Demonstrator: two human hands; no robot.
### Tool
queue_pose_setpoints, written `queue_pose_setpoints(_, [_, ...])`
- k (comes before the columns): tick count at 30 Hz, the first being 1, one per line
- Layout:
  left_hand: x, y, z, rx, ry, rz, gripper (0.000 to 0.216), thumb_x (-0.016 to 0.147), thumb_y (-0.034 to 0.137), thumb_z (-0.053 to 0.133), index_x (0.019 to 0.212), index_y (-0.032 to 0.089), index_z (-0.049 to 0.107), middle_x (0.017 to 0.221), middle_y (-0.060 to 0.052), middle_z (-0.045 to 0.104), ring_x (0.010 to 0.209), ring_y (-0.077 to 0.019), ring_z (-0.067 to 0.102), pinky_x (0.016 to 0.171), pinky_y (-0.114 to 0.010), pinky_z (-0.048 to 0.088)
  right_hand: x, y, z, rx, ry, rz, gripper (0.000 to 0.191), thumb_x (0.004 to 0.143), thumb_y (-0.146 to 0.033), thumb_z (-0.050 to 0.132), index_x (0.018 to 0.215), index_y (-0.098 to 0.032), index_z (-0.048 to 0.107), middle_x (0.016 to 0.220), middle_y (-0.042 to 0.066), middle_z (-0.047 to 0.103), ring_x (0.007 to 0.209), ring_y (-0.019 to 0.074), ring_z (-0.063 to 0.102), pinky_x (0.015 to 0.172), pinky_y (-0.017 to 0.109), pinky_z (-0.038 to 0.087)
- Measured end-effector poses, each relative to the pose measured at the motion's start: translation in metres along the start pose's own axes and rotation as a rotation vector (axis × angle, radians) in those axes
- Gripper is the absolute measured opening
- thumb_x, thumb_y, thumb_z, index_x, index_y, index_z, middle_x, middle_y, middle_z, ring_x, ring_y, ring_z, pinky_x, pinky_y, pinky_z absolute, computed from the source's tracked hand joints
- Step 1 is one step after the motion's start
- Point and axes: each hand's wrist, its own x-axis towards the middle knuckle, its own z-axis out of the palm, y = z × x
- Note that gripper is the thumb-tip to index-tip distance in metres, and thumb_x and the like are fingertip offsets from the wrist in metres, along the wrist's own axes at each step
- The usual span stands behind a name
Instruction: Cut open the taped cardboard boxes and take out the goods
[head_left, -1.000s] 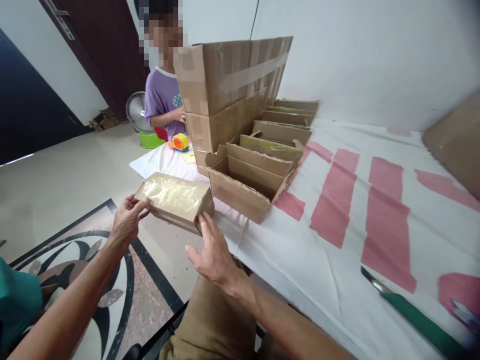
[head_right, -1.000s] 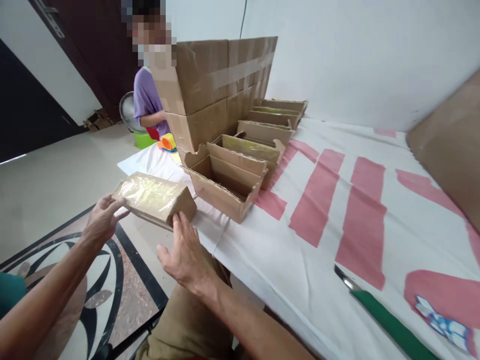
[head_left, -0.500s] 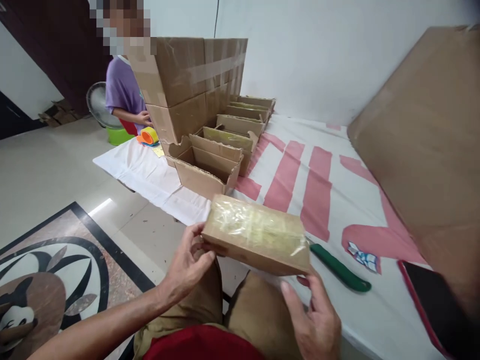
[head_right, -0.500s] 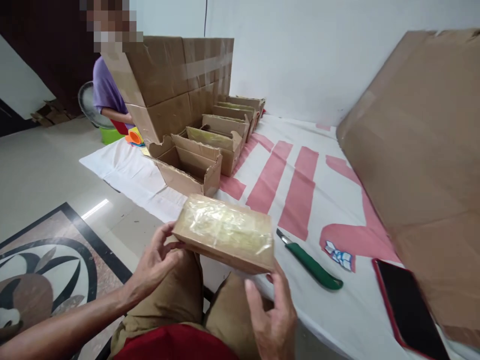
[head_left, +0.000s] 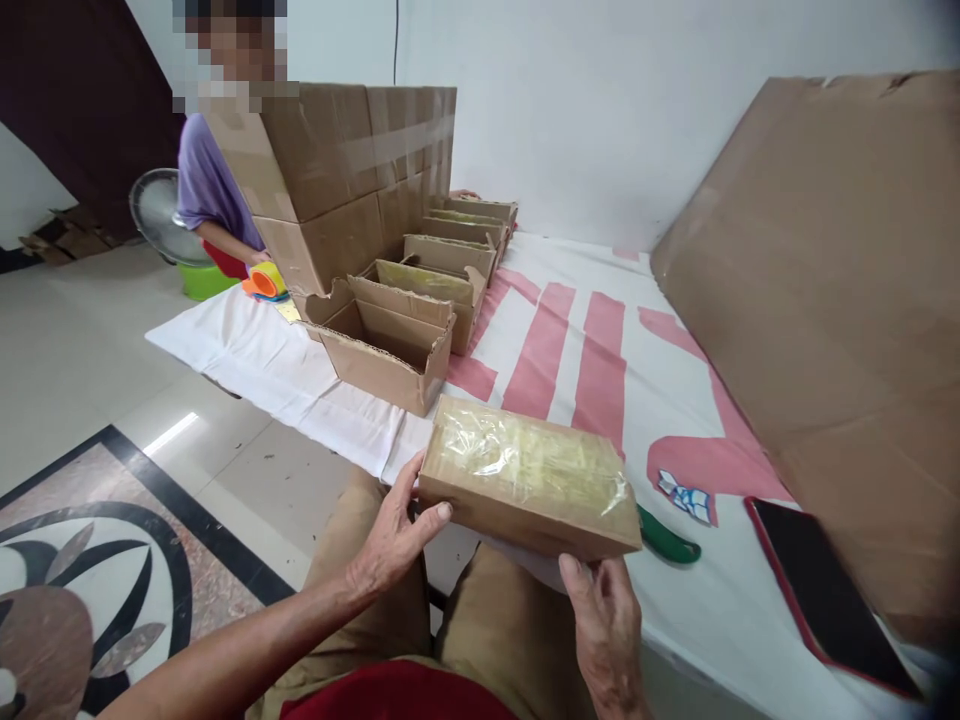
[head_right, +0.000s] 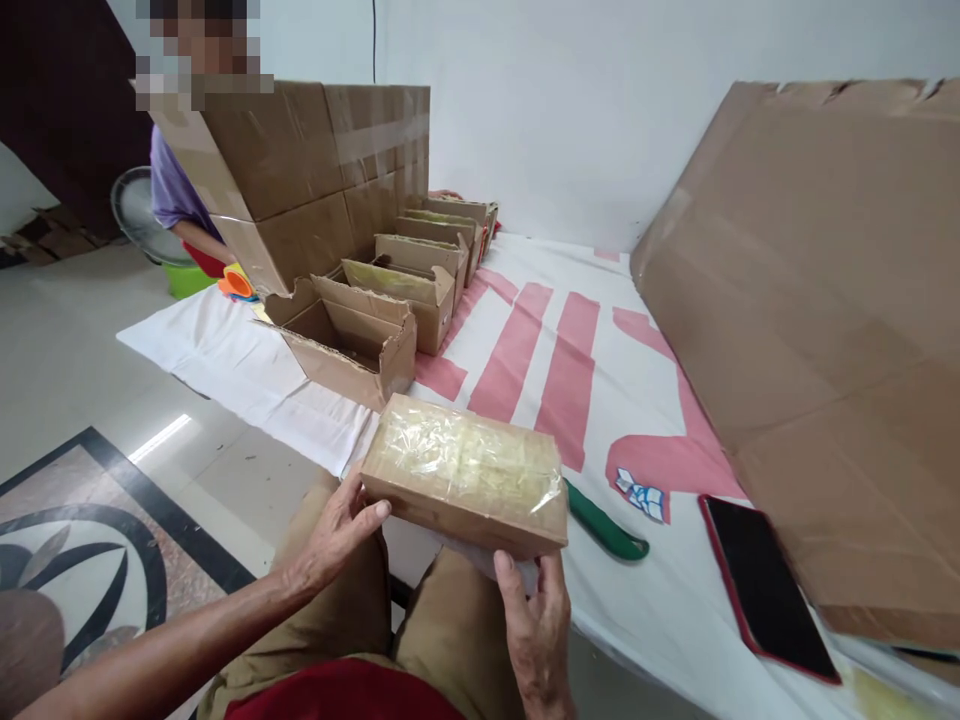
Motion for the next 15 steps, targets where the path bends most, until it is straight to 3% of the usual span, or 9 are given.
queue_pose_setpoints(5, [0.020, 0.001, 0.006, -0.048, 0.012, 0.095, 0.076, 0.089, 0.058, 0.071, 0.157, 0.038, 0.044, 0.158, -0.005, 0.056, 0.147, -0.0337, 0.050, 0.123, -0.051, 0.041, 0.014, -0.005, 0.007, -0.065, 0.065, -0.040, 0.062, 0.083, -0.061, 0.070, 0.130, -0.022, 0.066, 0.130, 0.012, 0.070, 0.123, 0.0338, 0.062, 0.106, 0.046, 0.048])
queue_pose_setpoints(9, [0.026, -0.001, -0.013, -0.002, -0.032, -0.018, 0.073, 0.091, 0.059, 0.067, 0.155, 0.028, 0.049, 0.162, -0.011, 0.050, 0.147, -0.0374, 0.049, 0.123, -0.054, 0.039, 0.021, 0.009, 0.015, -0.088, 0.027, 0.059, 0.066, 0.079, -0.064, 0.072, 0.127, -0.019, 0.065, 0.113, 0.012, 0.075, 0.110, 0.0325, 0.067, 0.099, 0.045, 0.052])
queue_pose_setpoints(12, [0.034, -0.008, -0.040, 0.110, 0.151, -0.089, 0.079, 0.087, 0.064, 0.069, 0.151, 0.020, 0.053, 0.161, -0.017, 0.049, 0.146, -0.0401, 0.049, 0.122, -0.058, 0.039, 0.021, 0.023, 0.017, -0.033, 0.029, 0.075, 0.069, 0.077, -0.062, 0.075, 0.130, -0.019, 0.062, 0.117, 0.013, 0.074, 0.111, 0.0318, 0.068, 0.098, 0.044, 0.054])
queue_pose_setpoints(15, [0.057, -0.012, -0.067, 0.210, 0.395, -0.028, 0.098, 0.077, 0.066, 0.077, 0.154, 0.015, 0.045, 0.162, -0.023, 0.045, 0.148, -0.0423, 0.046, 0.122, -0.059, 0.039, 0.021, 0.030, 0.017, -0.007, 0.049, 0.065, 0.067, 0.075, -0.061, 0.077, 0.126, -0.021, 0.062, 0.123, 0.013, 0.072, 0.116, 0.0328, 0.066, 0.104, 0.049, 0.052])
